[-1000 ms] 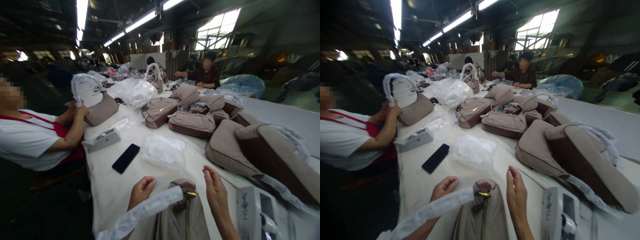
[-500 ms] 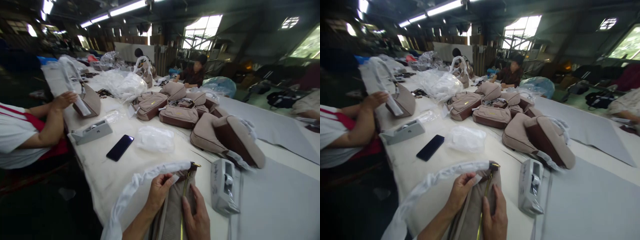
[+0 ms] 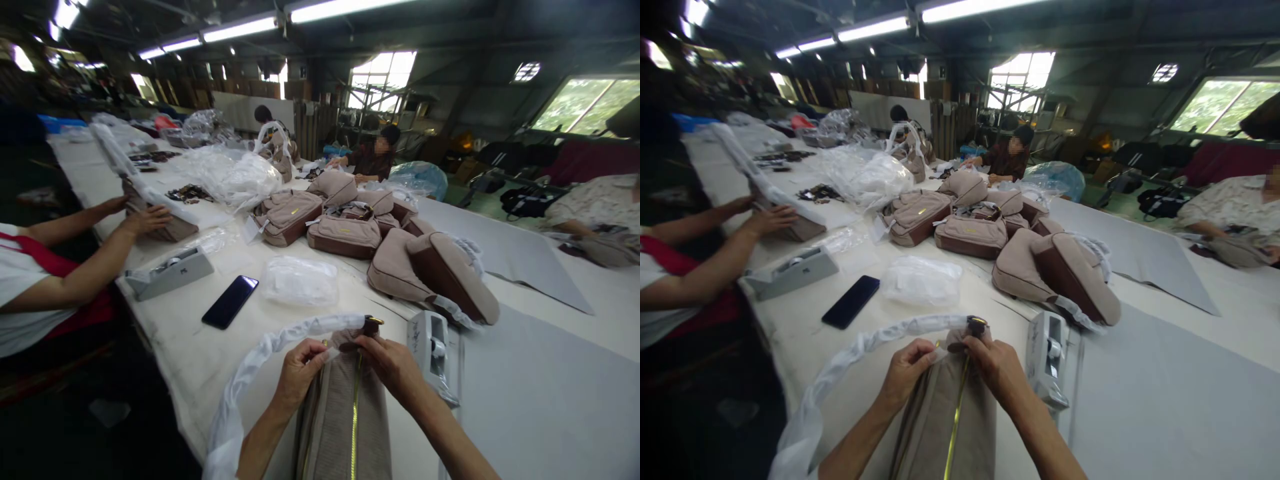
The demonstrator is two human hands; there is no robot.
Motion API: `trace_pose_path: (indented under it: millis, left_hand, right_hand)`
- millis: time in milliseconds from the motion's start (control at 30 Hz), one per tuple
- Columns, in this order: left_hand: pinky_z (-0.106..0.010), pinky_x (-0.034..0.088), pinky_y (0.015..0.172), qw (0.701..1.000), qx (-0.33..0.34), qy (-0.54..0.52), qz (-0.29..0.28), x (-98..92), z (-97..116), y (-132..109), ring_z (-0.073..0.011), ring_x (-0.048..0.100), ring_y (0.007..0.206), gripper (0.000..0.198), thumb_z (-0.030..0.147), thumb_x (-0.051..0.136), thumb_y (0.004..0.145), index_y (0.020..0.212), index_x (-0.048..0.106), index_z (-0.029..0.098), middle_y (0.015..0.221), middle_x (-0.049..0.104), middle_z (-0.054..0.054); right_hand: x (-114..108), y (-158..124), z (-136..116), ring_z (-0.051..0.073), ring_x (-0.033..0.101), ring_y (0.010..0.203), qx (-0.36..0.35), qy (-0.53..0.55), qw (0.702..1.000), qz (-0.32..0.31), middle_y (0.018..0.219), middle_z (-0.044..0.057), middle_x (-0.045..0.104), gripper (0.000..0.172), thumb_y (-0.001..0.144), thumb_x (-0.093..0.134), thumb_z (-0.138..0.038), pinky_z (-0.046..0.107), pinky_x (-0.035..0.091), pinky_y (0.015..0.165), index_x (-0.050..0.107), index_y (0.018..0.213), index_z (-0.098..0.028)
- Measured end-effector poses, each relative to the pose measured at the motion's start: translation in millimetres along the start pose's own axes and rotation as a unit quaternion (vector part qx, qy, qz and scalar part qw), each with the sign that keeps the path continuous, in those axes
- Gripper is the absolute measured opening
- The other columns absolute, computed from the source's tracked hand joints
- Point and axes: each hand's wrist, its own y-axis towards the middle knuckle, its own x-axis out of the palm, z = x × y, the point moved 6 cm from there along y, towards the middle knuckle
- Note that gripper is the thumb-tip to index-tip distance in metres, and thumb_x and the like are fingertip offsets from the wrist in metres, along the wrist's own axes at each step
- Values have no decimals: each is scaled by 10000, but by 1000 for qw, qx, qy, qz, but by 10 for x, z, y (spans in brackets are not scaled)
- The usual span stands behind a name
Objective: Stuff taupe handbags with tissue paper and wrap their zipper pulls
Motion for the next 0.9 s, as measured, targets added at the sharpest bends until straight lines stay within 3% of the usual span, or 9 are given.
trace_pose_path:
  millis: [100, 400, 567, 667, 800, 900]
  left_hand:
    - [-252, 460, 712, 1000, -9, 21, 4, -55, -3, -3, -166, 583, 740, 216, 363, 640, 752, 743, 687, 152, 751, 651, -29]
    - [-288, 477, 789, 997, 1, 80, -5, 14, 90, 70, -205, 626, 825, 204, 363, 646, 749, 770, 731, 178, 821, 703, -53]
    - [-277, 479, 779, 996, -27, 74, -35, 200, 237, 130, -203, 632, 819, 208, 350, 639, 756, 809, 733, 171, 841, 716, -47]
    - [-251, 476, 732, 996, -41, 64, -49, 317, 301, 170, -176, 616, 759, 206, 345, 638, 761, 810, 714, 160, 793, 699, -27]
    - [-215, 442, 618, 995, -81, 38, -35, 360, 275, 178, -134, 566, 648, 223, 358, 623, 769, 775, 662, 138, 703, 648, -9]
    - [-211, 433, 604, 996, -77, 38, -32, 388, 284, 146, -127, 551, 636, 229, 369, 601, 785, 793, 646, 144, 700, 632, -6]
  right_hand:
    - [97, -56, 12, 167, 644, 736, 2, 26, 1000, -11, 925, 79, 683, 264, 934, 389, -243, 265, 494, 635, 609, 1067, -183]
    - [46, -61, 27, 157, 619, 671, -32, 62, 996, 53, 830, 60, 680, 228, 905, 446, -204, 259, 483, 594, 604, 1068, -186]
    - [35, -33, -8, 147, 563, 594, -42, 33, 998, 42, 753, 47, 655, 231, 919, 423, -221, 255, 449, 540, 620, 1037, -195]
    - [30, -19, -59, 154, 578, 619, -49, 81, 995, 43, 763, 52, 663, 247, 922, 406, -221, 267, 469, 566, 608, 1062, -194]
    - [27, -85, 34, 162, 621, 752, 83, 218, 968, 89, 855, 62, 666, 204, 899, 437, -255, 268, 498, 678, 585, 1017, -179]
    - [58, -140, 75, 138, 563, 593, 186, 259, 943, 92, 663, 7, 608, 199, 867, 494, -341, 240, 455, 567, 590, 777, -191]
